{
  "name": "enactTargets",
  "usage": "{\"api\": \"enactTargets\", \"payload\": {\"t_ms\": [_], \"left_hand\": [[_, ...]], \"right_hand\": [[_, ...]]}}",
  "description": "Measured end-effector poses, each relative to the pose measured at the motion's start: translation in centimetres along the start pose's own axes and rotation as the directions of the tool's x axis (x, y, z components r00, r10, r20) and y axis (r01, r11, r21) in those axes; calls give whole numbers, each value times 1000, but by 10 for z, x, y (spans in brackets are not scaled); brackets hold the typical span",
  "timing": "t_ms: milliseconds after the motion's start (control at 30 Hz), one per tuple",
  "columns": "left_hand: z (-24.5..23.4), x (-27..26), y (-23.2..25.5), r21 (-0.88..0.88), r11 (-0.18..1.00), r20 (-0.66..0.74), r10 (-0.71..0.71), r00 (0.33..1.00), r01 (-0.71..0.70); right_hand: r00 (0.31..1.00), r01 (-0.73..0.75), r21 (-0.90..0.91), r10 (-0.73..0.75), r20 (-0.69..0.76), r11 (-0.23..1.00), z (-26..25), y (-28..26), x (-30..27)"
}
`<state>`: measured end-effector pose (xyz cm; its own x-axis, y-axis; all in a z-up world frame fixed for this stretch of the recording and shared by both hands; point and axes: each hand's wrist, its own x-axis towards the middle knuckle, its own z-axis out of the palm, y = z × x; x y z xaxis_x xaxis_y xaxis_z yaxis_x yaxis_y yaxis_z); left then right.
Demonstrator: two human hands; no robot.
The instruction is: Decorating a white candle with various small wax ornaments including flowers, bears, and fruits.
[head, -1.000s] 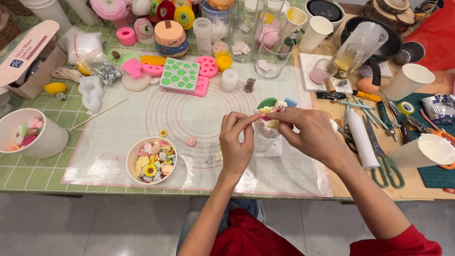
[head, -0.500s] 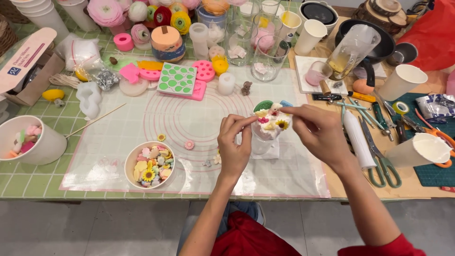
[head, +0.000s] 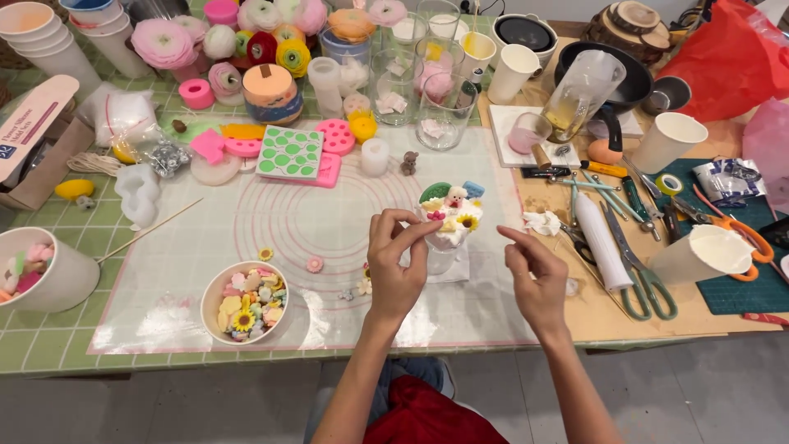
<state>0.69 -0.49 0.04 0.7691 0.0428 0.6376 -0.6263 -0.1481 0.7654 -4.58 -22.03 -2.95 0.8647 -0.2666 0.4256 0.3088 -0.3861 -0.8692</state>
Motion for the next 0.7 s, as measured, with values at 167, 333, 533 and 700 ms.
{"api": "enactTargets", "payload": {"t_ms": [167, 333, 533, 700], "left_hand": [[-1, 0, 3, 14, 1000, 0, 1, 1000, -1], [-12, 0, 9, 49, 998, -31, 30, 999, -28], [-63, -7, 18, 193, 980, -86, -23, 996, 39], [-83, -42, 19, 303, 941, -21, -149, 989, 149]], "right_hand": [[998, -56, 6, 56, 10, 998, 9, -5, -6], [999, -45, -5, 45, 9, 999, 14, 1, -13], [988, -64, -11, 65, 141, 998, 40, 11, -55], [948, -86, 15, 78, 308, 996, 73, -2, -68]]}}
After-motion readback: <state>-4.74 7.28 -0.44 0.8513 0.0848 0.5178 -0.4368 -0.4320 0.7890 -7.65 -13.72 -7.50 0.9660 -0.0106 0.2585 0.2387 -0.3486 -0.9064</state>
